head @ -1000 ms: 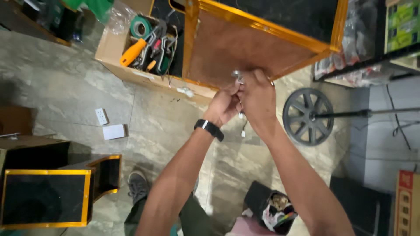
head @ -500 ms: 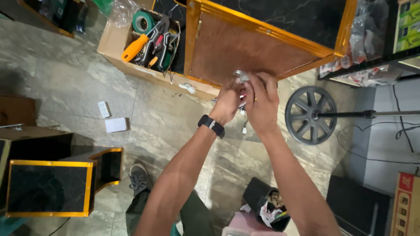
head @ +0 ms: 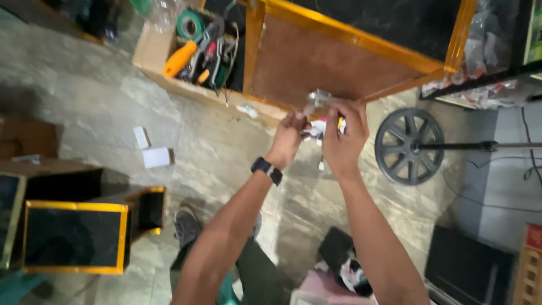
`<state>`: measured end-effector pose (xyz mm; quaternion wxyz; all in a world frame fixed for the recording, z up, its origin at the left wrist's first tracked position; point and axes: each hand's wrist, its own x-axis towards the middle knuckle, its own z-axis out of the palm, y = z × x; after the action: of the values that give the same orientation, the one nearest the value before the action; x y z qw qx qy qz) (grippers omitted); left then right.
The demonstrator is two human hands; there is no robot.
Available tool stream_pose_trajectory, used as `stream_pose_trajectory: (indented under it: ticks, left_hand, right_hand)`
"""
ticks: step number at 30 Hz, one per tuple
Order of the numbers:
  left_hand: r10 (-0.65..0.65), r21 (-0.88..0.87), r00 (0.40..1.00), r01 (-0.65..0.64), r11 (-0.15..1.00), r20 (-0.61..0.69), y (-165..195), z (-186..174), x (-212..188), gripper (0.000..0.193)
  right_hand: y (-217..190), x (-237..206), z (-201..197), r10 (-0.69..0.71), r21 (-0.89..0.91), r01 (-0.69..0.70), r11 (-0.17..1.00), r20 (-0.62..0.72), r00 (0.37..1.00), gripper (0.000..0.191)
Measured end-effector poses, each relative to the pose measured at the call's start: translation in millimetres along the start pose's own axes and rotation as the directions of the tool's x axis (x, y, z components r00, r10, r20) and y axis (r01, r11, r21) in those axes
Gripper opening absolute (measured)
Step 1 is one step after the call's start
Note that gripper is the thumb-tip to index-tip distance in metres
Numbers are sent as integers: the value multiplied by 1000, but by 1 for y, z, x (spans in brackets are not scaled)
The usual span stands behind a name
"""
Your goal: The person wires a power supply unit and cables into a small wooden cabinet, connecting plugs and arranging wires inside the compartment. They then close the cabinet's black panel, screw a knob onto the front, and place a printed paper into the cabinet's slot.
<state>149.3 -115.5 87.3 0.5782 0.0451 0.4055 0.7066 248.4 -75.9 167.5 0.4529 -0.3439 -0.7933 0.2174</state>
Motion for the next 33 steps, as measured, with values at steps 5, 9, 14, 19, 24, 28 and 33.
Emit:
stream_pose_trajectory:
  ticks: [5, 9, 14, 19, 24, 28, 33]
  left_hand:
    - [29, 115, 997, -38, 993, 77, 10, 9, -4, 18]
    - [45, 85, 958, -72, 994, 283, 9, -1, -12, 9]
    - [-148, 147, 938, 106, 983, 313, 7, -22, -12, 7]
    - [-187, -225, 894, 297, 928, 408, 17, -26, -14, 3]
    - [-304, -144, 873, 381, 913, 382, 19, -23, -20, 23]
    - [-179, -84, 934, 215, 973, 309, 17, -16, -20, 15]
    - [431, 543, 778, -628, 557, 457, 26, -8, -30, 9]
  right_hand:
    - [-8, 2, -2, 170, 125, -197, 973, 198, 965, 21]
    - [-21, 7, -16, -16, -39, 31, 999, 334, 942, 25]
    - [-25, 10, -31, -186, -74, 244, 967, 452, 873, 25]
    - [-24, 13, -39, 166, -13, -181, 983, 471, 866, 18]
    - [-15, 9, -44, -8, 57, -16, 998, 399, 917, 20]
    - [3, -3, -41, 271, -3, -291, 957, 370, 889, 13]
    - [21, 3, -37, 685, 150, -844, 516, 520, 511, 16]
